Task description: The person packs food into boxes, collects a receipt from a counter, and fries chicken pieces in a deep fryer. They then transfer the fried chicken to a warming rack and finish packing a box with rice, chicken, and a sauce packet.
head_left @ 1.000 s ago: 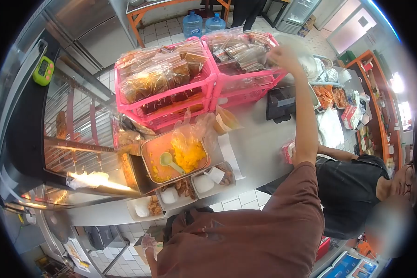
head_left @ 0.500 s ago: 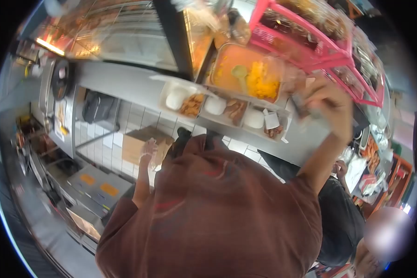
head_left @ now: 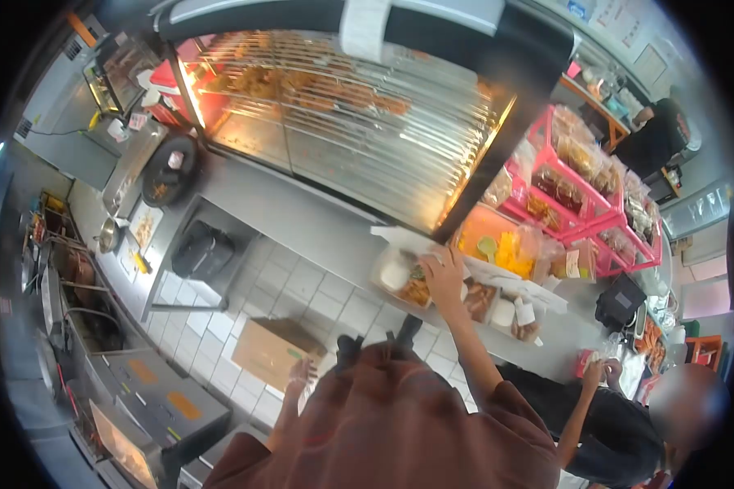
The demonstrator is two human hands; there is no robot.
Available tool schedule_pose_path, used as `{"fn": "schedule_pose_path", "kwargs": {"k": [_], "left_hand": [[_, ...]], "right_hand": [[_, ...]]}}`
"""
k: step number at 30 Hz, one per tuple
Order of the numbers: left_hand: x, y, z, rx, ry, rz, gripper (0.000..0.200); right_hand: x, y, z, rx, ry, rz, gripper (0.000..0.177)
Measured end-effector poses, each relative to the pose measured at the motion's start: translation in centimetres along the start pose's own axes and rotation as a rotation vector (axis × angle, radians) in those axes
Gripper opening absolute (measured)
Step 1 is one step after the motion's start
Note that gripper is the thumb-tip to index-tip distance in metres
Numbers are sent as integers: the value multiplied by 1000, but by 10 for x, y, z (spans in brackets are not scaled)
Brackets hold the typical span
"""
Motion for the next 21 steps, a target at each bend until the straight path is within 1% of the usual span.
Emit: {"fn": "schedule_pose_path", "kwargs": {"k": [1, 2, 3, 4, 5, 6, 7, 8, 9, 10, 12, 14, 16, 17, 18, 19, 20, 21], "left_hand": [[-16, 15, 7, -28, -4, -46, 53], [-18, 16, 17, -39, 17, -115, 51], [-19, 17, 27, -47, 40, -181, 49], [-19, 16, 35, -30, 49, -193, 49], [-19, 16, 47, -38, 130, -219, 45], [-20, 16, 57, -45, 207, -237, 42], [-19, 12, 63, -31, 205, -233, 42], [-19, 10, 71, -55, 198, -257, 40], [-20, 7, 79, -79, 191, -285, 38], [-20, 3, 83, -70, 187, -287, 38], [-19, -4, 97, -112, 182, -265, 38], [-17, -8, 104, -126, 195, -250, 38], [-10, -9, 109, -145, 210, -234, 39], [-4, -9, 109, -145, 216, -191, 39], [0, -10, 108, -145, 220, -148, 39], [0, -11, 104, -144, 215, -152, 39], [7, -10, 99, -153, 243, -62, 41], [17, -10, 100, -159, 261, 31, 44]], "right_hand": [[1, -2, 1, -20, -61, -68, 13], [0, -8, 1, -34, -121, -136, 15], [7, -25, 8, -90, -141, -151, 15], [17, -48, 20, -143, -161, -168, 15], [24, -76, 31, -213, -191, -182, 13], [33, -106, 44, -299, -221, -177, 14], [41, -135, 56, -381, -253, -175, 16], [44, -164, 61, -392, -226, -225, 19], [51, -195, 68, -487, -262, -91, 23], [58, -224, 75, -497, -249, -92, 24], [76, -272, 83, -542, -269, -107, 28], [82, -304, 81, -581, -298, -121, 30], [79, -327, 73, -542, -361, -188, 31], [82, -334, 73, -546, -361, -189, 31], [83, -338, 74, -576, -371, -220, 31], [82, -343, 74, -606, -379, -252, 31], [77, -349, 69, -612, -376, -260, 31], [70, -353, 64, -634, -405, -219, 32]]}}
Point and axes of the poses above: each hand's wrist, its own y-axis away from the middle knuckle, its own z-axis out of the back of the hand, x = y × z, the point moved 8 cm from there along -y, towards the middle knuckle, and after that the axes turned 2 degrees about -x, right-handed, at the moved point
